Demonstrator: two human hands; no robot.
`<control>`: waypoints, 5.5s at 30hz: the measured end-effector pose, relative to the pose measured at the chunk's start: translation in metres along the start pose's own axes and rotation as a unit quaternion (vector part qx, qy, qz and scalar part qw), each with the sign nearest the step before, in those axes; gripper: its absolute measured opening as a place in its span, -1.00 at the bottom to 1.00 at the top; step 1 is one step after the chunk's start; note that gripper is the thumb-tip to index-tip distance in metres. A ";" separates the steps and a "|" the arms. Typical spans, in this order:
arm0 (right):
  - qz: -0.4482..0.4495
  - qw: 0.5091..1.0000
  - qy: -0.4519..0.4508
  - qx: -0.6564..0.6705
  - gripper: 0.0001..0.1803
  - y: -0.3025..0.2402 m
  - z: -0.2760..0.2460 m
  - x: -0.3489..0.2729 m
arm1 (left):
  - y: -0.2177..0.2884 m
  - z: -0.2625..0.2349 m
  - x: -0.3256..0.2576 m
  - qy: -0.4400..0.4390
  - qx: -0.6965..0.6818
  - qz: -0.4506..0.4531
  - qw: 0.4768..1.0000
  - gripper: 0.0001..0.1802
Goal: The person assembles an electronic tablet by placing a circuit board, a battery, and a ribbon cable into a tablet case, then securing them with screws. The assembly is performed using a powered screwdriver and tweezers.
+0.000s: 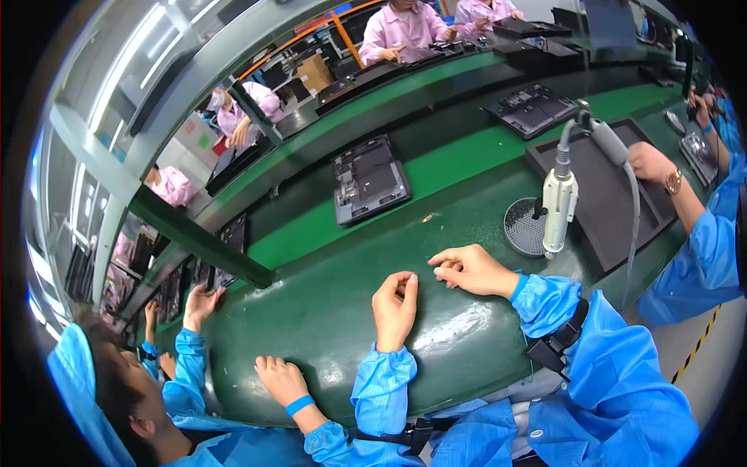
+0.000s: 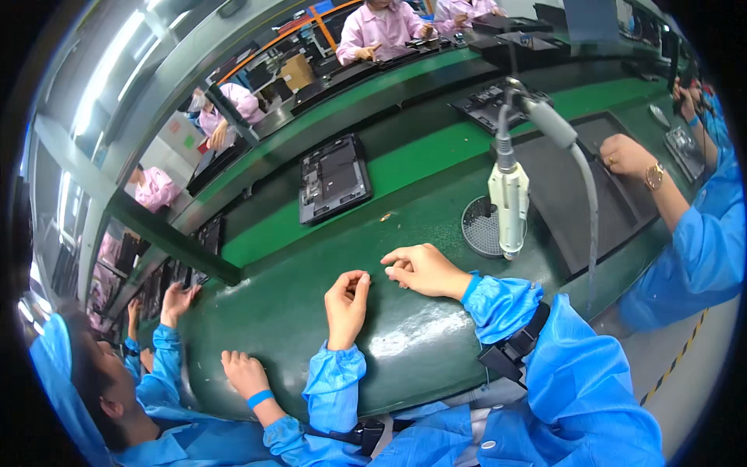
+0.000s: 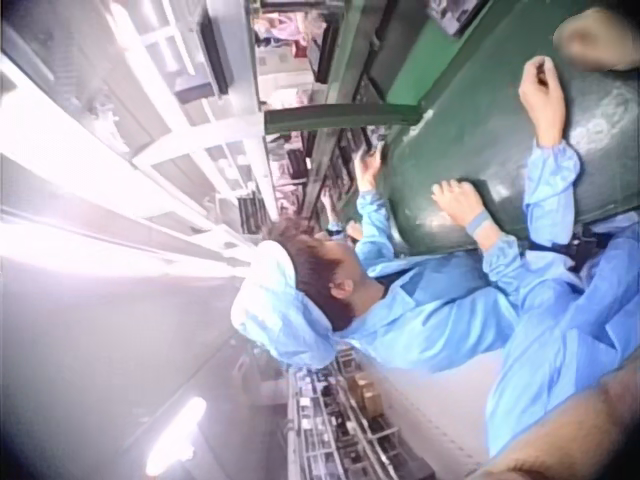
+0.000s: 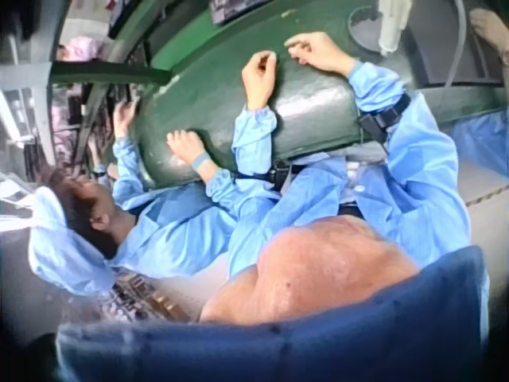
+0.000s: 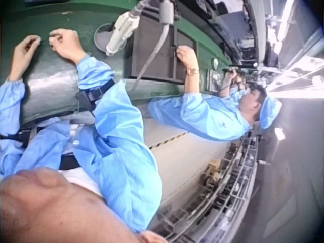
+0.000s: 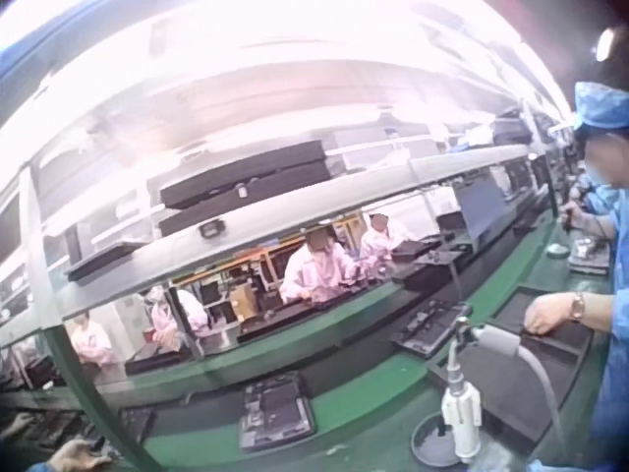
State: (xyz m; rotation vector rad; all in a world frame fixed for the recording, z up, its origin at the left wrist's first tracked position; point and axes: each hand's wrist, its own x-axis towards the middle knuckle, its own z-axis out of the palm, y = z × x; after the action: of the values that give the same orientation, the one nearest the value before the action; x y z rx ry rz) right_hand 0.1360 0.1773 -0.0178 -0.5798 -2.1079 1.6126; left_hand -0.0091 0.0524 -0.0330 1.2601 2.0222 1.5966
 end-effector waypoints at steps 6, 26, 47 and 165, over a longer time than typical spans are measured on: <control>-0.060 0.993 0.034 -0.096 -0.72 -0.006 0.003 -0.002 | 0.014 0.005 0.004 0.001 0.171 0.038 0.985 -0.90; -0.111 0.979 0.070 -0.155 -0.73 0.000 0.000 -0.009 | 0.023 0.043 0.031 -0.068 0.204 0.141 0.966 -0.83; -0.119 0.978 0.115 -0.127 -0.75 -0.007 0.007 -0.008 | 0.027 0.034 0.032 -0.081 0.216 0.133 0.964 -0.83; -0.110 0.970 -0.121 -0.181 -0.88 -0.050 -0.018 -0.033 | 0.070 -0.028 -0.015 -0.243 0.057 -0.004 0.968 -0.89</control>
State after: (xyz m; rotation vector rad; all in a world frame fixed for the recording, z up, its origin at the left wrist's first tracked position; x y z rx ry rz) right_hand 0.1695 0.1605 0.0324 -0.2504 -2.5710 1.2365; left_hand 0.0128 0.0238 0.0351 1.5043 1.8138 1.0401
